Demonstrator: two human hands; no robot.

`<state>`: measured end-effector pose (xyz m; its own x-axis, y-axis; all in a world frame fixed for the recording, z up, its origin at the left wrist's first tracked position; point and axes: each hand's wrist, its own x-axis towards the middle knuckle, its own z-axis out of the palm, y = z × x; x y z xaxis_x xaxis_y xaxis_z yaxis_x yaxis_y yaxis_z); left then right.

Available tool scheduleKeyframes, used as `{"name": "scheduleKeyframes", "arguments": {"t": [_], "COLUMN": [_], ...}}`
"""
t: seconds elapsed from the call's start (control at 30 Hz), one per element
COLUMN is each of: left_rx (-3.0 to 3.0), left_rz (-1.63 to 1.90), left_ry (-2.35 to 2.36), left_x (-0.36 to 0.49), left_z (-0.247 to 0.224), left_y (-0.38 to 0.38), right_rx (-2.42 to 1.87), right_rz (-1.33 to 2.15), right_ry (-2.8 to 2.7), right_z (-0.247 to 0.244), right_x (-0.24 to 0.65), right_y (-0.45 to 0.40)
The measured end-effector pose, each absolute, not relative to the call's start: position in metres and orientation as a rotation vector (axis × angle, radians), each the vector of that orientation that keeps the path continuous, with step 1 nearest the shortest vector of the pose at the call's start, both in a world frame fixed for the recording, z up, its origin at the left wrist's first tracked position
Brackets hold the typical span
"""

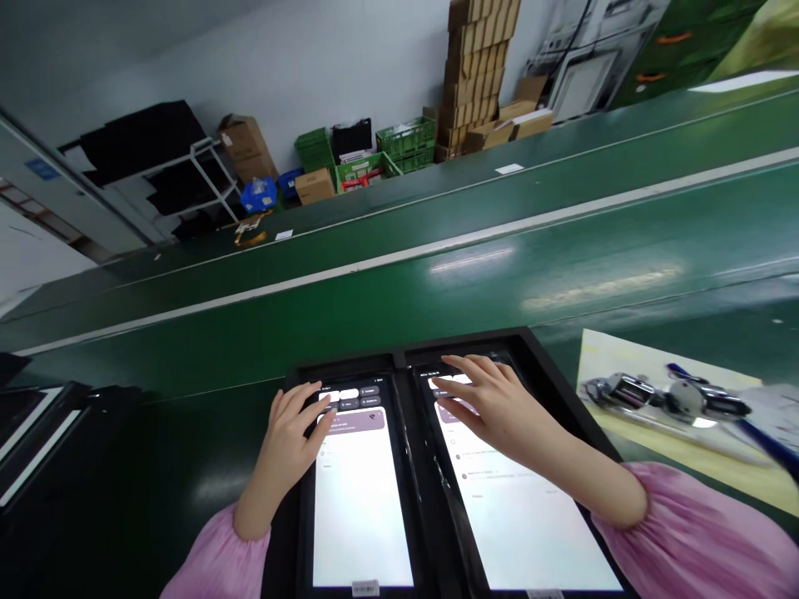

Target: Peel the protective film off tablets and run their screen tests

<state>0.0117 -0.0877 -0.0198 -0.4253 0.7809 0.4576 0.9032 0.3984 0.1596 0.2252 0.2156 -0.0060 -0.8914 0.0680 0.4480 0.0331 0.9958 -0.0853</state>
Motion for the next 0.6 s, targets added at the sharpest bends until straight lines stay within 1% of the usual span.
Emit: {"name": "scheduleKeyframes", "arguments": {"t": [0.1, 0.2, 0.3, 0.43, 0.6], "left_rx": [-1.403, -1.102, -0.965, -1.197, -1.451], "left_rz": [-0.614, -0.799, -0.879, -0.773, -0.624], "left_ry": [-2.226, -2.075, -2.135, -2.236, -2.243], "left_x": [0.013, 0.018, 0.027, 0.039, 0.042], "left_z": [-0.012, 0.005, 0.02, 0.021, -0.003], "left_y": [-0.09, -0.106, -0.125, -0.116, -0.069], "right_rx": [-0.156, -0.381, -0.468, -0.46, -0.455], "right_rz": [0.11, 0.106, 0.131, 0.256, 0.317], "right_ry": [-2.544, -2.205, -2.116, -2.297, -2.399], "right_z": [0.009, 0.032, 0.042, 0.025, -0.004], "right_x": [0.23, 0.258, 0.299, 0.323, 0.307], "right_y": [0.228, 0.247, 0.256, 0.251, 0.243]}}
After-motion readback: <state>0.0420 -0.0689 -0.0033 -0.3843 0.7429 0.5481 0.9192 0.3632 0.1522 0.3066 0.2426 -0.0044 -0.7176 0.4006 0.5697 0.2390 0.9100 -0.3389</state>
